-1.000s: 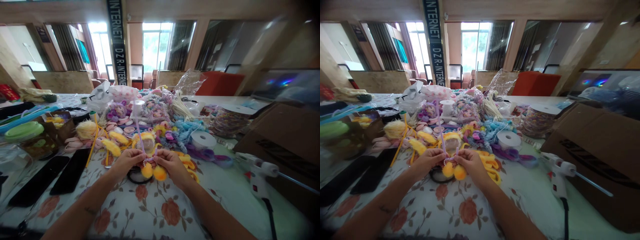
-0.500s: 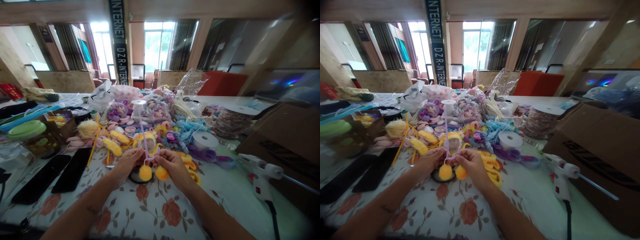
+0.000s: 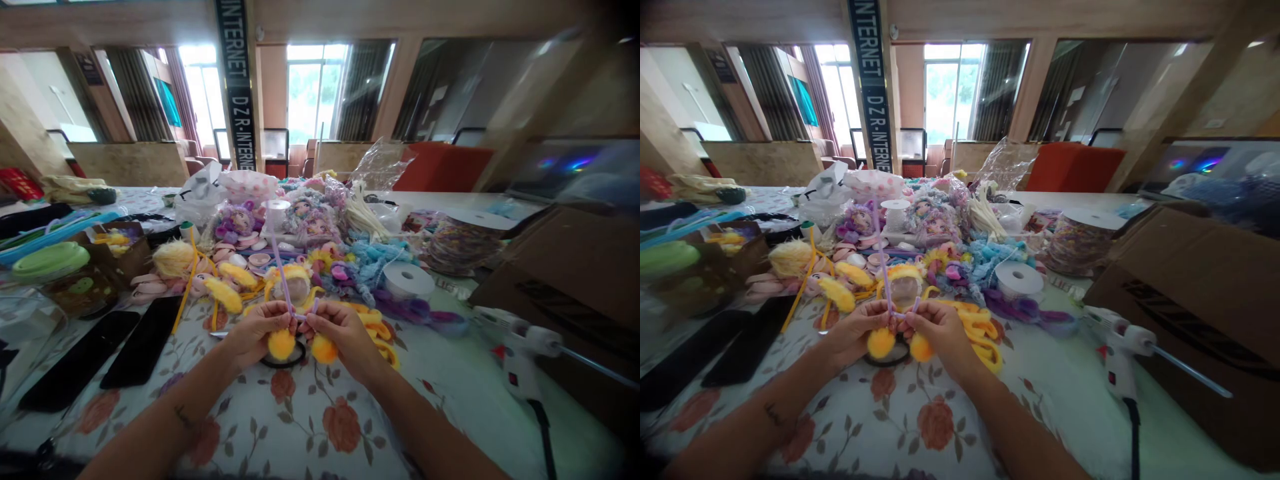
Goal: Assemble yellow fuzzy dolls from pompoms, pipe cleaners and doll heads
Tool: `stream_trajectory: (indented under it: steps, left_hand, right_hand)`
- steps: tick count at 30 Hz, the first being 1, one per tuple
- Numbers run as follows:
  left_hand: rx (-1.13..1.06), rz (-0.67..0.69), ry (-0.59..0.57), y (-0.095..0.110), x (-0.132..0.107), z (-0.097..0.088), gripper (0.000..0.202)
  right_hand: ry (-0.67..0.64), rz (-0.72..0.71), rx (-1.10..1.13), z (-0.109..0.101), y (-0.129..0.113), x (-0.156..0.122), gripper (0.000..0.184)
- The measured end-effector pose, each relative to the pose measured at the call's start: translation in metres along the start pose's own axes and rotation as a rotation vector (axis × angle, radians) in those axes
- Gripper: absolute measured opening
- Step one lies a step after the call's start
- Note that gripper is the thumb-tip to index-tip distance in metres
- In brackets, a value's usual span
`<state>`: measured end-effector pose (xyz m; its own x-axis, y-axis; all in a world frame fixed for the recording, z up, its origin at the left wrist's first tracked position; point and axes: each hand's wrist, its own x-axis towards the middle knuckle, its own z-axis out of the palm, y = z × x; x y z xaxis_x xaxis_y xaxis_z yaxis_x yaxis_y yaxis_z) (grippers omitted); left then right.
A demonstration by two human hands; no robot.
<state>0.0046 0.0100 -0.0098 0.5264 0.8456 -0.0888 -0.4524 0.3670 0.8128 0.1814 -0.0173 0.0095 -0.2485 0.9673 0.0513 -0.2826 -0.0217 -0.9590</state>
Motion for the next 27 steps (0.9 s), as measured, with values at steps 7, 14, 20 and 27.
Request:
stream_trajectory:
  steps: [7,14,20,27]
  left_hand:
    - [-0.099,0.072,0.04,-0.01,0.0,0.005,0.018]
    - [0.0,0.087,-0.026,-0.002,-0.002,0.009,0.016]
    - [0.06,0.06,-0.074,-0.002,-0.003,0.001,0.024]
    - [0.013,0.026,-0.033,-0.004,-0.004,0.002,0.021]
  right_hand:
    - [0.039,-0.063,-0.022,-0.002,0.001,0.001,0.018]
    - [0.071,-0.035,0.008,-0.007,0.0,0.002,0.02]
    - [-0.002,-0.026,-0.032,-0.006,-0.003,0.0,0.018]
    - [-0.031,-0.048,-0.093,-0.002,-0.008,-0.003,0.023]
